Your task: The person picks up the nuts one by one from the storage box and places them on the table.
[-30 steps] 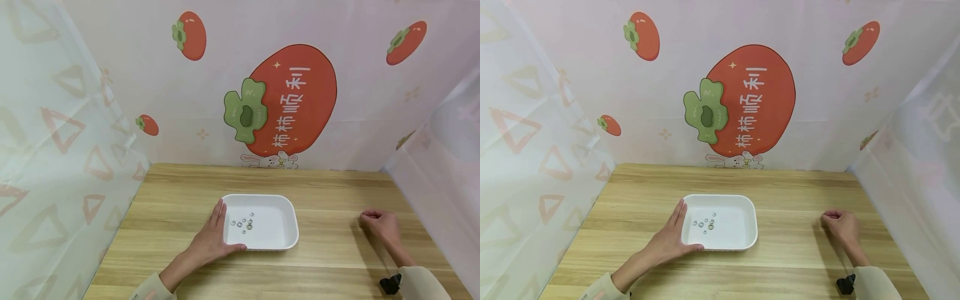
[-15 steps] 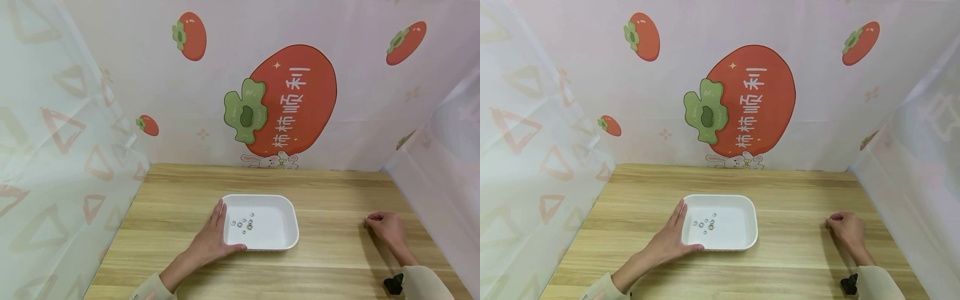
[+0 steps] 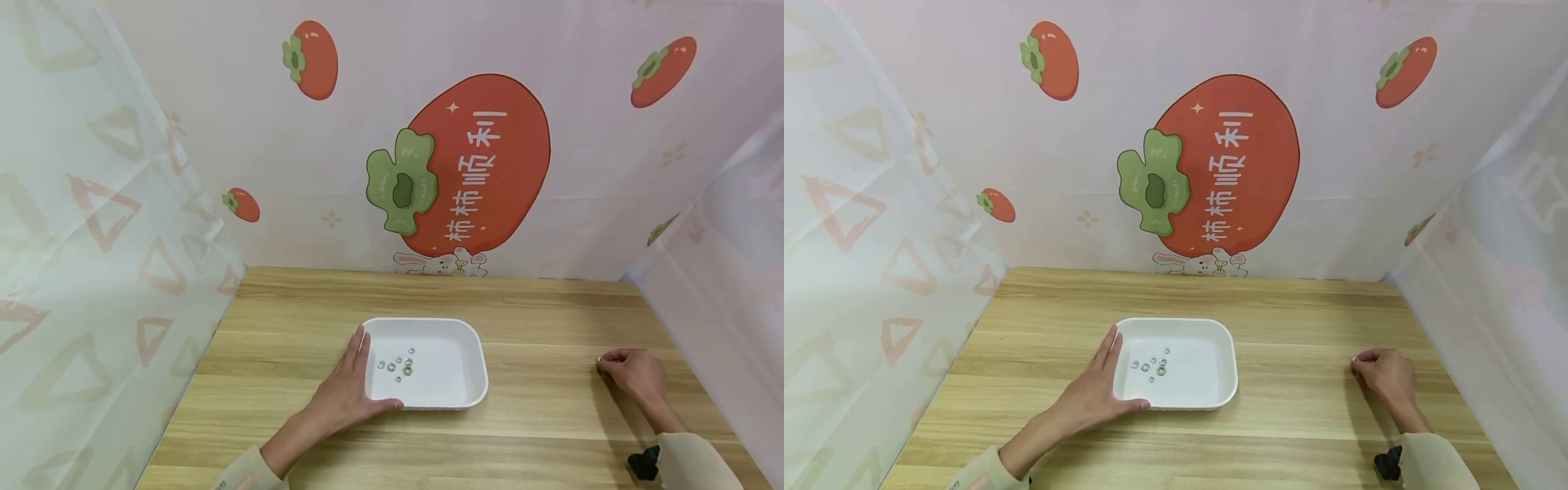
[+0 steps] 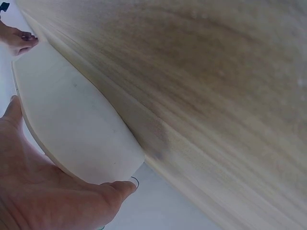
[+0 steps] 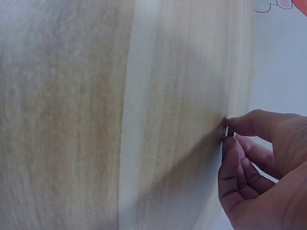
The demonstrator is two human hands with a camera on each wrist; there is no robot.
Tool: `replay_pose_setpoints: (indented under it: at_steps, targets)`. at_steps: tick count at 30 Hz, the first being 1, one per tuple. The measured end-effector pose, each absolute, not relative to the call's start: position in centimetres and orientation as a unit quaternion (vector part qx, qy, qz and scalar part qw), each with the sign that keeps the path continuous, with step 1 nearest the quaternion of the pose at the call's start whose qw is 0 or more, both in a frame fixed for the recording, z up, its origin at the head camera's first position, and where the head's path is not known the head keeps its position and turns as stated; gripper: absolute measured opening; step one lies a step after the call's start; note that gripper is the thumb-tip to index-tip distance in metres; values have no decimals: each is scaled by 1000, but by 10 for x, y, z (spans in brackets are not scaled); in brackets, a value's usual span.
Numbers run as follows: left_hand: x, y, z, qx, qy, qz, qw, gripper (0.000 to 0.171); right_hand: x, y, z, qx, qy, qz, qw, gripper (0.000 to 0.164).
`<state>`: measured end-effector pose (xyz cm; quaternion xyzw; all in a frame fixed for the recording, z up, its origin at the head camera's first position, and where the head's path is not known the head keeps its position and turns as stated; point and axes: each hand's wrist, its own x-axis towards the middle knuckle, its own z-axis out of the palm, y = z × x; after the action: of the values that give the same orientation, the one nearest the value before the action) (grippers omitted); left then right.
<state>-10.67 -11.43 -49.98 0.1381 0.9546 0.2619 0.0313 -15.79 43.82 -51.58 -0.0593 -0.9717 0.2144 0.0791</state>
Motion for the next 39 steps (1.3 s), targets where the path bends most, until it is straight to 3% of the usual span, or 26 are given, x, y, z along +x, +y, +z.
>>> replay_pose_setpoints:
  at_steps: [21,32,39]
  targets:
    - [-105,-115,-498,138,954,266,31,141,-158,442,-510,-68,-975,209,43,23]
    - [-106,-114,-501,136,955,262,35,141,-157,436,-510,-52,-978,187,78,17]
    - [-106,-114,-501,133,955,261,36,142,-157,421,-500,-36,-976,192,92,30]
